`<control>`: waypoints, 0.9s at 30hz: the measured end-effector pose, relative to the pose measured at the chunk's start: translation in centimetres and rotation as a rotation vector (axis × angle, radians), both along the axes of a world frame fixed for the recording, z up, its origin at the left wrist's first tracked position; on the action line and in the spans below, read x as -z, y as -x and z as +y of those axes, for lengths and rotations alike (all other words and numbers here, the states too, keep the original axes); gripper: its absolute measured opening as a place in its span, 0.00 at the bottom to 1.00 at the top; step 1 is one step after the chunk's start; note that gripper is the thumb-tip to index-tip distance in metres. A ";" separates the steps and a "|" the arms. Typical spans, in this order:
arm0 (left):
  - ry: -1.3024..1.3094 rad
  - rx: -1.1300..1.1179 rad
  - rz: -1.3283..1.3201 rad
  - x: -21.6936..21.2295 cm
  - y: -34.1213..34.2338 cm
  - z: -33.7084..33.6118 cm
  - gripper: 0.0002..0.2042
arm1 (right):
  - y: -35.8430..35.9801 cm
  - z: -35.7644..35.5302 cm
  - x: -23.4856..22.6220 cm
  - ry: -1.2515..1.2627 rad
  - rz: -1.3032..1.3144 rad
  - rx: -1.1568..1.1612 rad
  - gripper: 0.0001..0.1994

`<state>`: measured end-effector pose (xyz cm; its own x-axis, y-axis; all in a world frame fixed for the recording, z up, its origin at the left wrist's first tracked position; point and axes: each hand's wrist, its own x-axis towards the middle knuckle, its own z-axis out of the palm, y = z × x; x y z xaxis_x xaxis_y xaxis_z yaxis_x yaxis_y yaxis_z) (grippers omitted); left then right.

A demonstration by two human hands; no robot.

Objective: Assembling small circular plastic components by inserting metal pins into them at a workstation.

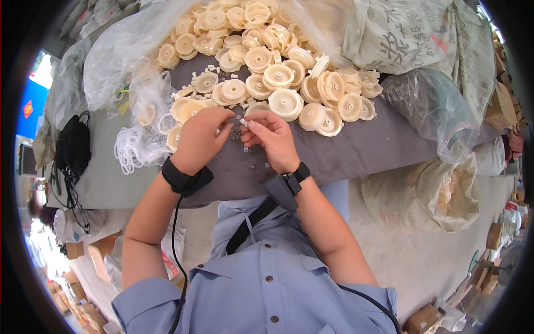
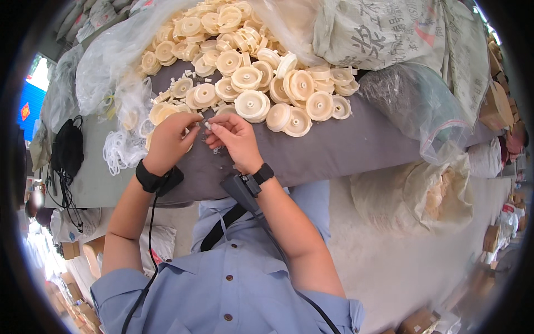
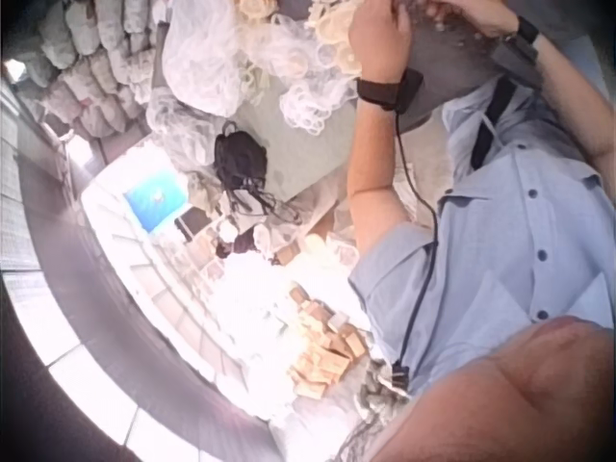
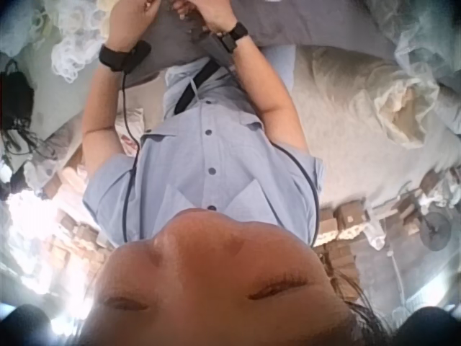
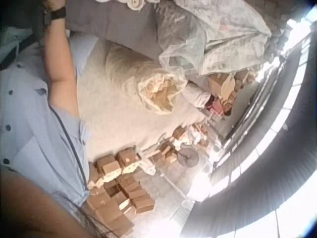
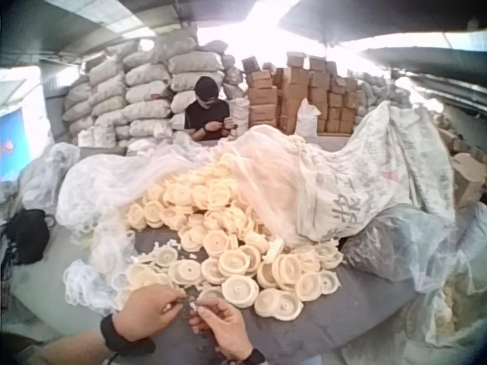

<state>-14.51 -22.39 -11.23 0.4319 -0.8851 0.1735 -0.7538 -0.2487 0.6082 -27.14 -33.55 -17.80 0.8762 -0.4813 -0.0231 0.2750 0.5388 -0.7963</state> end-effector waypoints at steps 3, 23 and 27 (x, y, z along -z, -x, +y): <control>-0.017 0.111 -0.359 -0.5 -0.6 -0.6 0.14 | 0.1 -0.1 -0.1 -0.047 -0.020 0.076 0.08; -0.586 0.000 -0.153 -1.3 -15.7 -8.4 0.07 | -0.2 -0.4 0.2 -0.169 -0.160 -0.034 0.05; -0.419 0.073 -0.099 -3.6 -15.8 -5.9 0.07 | -0.2 -0.2 0.3 -0.177 -0.153 -0.001 0.06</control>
